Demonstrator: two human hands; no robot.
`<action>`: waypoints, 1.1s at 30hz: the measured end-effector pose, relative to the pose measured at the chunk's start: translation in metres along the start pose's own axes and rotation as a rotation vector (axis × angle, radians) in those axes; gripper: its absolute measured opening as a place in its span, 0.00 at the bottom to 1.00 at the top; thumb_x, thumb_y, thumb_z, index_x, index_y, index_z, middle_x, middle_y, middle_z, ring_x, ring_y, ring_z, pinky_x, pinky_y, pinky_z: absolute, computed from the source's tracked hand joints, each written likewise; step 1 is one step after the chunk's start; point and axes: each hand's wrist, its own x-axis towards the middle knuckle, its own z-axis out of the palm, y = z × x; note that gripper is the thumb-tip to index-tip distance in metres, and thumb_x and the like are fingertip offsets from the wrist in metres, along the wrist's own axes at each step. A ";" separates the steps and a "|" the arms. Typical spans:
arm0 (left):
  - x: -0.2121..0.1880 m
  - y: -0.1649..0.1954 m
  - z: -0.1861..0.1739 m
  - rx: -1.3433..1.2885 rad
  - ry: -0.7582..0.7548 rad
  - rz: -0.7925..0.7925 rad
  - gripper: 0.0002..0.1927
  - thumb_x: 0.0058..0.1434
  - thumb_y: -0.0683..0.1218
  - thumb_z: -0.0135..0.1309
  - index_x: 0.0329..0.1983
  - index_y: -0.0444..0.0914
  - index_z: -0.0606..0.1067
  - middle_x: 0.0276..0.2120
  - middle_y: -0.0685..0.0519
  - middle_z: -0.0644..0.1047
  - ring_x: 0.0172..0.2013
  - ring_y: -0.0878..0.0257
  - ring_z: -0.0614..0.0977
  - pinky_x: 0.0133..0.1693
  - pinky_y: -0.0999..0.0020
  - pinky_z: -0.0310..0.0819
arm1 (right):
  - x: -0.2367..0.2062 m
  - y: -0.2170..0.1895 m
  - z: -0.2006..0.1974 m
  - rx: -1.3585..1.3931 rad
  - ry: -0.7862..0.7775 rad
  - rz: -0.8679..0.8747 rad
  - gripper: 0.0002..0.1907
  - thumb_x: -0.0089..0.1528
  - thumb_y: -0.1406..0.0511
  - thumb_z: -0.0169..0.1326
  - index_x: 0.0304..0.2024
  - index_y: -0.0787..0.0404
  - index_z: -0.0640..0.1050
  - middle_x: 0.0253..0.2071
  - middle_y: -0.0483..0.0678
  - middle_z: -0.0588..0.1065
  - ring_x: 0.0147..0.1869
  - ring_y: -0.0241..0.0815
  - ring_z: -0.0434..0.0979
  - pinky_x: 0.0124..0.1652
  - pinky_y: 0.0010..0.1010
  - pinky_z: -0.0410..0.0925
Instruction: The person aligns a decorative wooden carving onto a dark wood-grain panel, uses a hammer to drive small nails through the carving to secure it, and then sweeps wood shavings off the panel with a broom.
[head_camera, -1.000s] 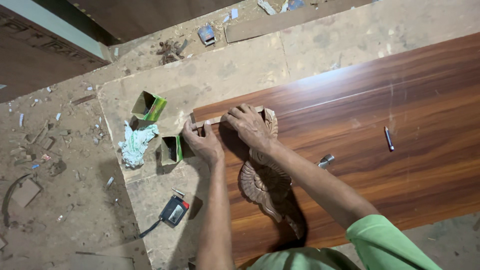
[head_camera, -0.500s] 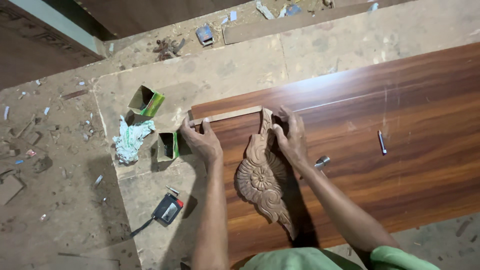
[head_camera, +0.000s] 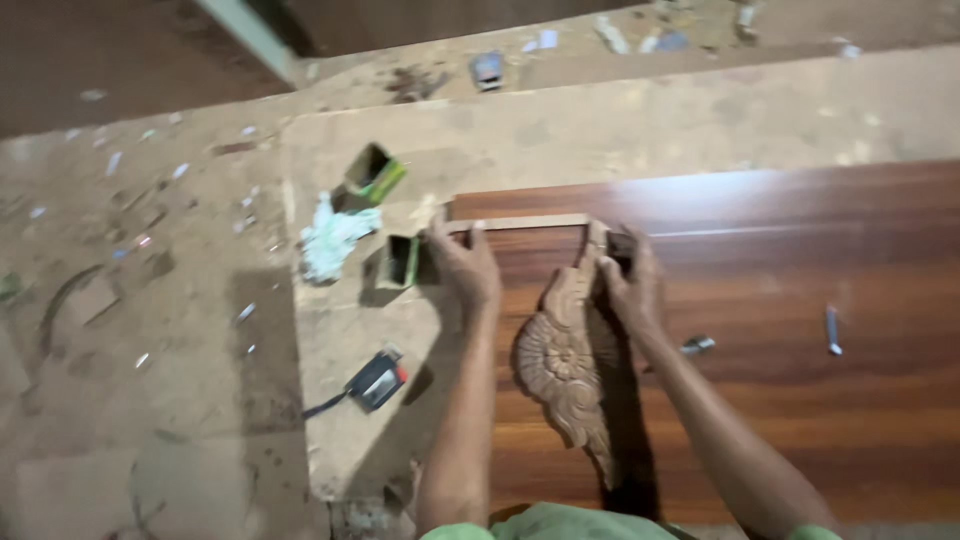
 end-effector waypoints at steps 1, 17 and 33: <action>0.001 0.002 -0.002 -0.026 -0.015 0.014 0.34 0.62 0.39 0.62 0.68 0.31 0.62 0.59 0.37 0.71 0.56 0.46 0.76 0.55 0.56 0.72 | 0.001 -0.001 0.000 0.028 -0.015 0.006 0.30 0.63 0.73 0.58 0.67 0.62 0.67 0.54 0.59 0.78 0.56 0.54 0.80 0.56 0.43 0.72; -0.018 0.022 -0.002 0.123 -0.034 0.124 0.35 0.61 0.47 0.63 0.68 0.33 0.62 0.57 0.40 0.70 0.59 0.46 0.69 0.60 0.46 0.63 | 0.021 -0.008 -0.011 -0.019 -0.050 0.013 0.47 0.56 0.75 0.66 0.72 0.60 0.56 0.50 0.56 0.72 0.54 0.51 0.74 0.55 0.43 0.70; -0.093 0.060 0.014 0.284 -0.671 0.218 0.21 0.59 0.57 0.61 0.54 0.46 0.78 0.53 0.53 0.76 0.59 0.50 0.70 0.64 0.38 0.48 | -0.080 0.029 -0.077 -0.314 0.160 -0.122 0.31 0.64 0.61 0.64 0.67 0.58 0.69 0.57 0.55 0.75 0.61 0.51 0.75 0.61 0.46 0.67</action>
